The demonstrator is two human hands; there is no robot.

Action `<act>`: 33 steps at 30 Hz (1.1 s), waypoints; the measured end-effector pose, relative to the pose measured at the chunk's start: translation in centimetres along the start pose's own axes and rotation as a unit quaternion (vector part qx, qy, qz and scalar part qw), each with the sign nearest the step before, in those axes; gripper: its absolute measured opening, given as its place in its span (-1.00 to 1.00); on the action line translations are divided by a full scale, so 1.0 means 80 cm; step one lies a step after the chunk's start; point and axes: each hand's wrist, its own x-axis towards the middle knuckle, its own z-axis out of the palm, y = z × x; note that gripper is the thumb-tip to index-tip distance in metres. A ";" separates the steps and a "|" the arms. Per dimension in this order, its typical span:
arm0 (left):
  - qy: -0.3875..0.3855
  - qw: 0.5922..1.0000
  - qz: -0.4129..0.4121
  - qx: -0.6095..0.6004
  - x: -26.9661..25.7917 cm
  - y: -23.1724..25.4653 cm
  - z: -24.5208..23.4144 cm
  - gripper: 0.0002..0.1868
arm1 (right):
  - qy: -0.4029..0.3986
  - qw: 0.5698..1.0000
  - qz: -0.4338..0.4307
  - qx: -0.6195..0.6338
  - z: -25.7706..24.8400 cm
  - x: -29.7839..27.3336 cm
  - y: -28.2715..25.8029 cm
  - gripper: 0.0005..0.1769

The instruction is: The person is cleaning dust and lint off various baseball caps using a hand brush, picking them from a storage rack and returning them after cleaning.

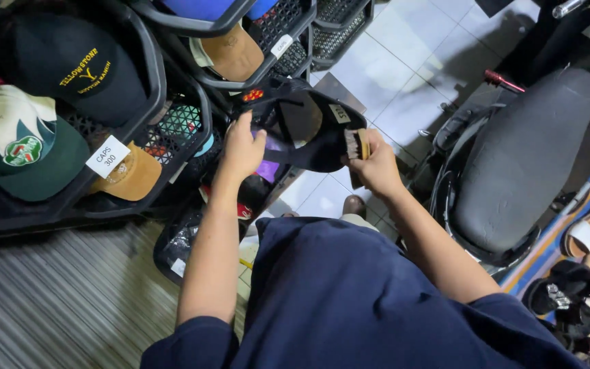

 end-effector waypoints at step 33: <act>0.327 0.862 0.359 0.145 -0.048 0.096 -0.053 -0.89 | 0.053 0.936 0.153 0.312 0.062 -0.034 -0.042 -0.66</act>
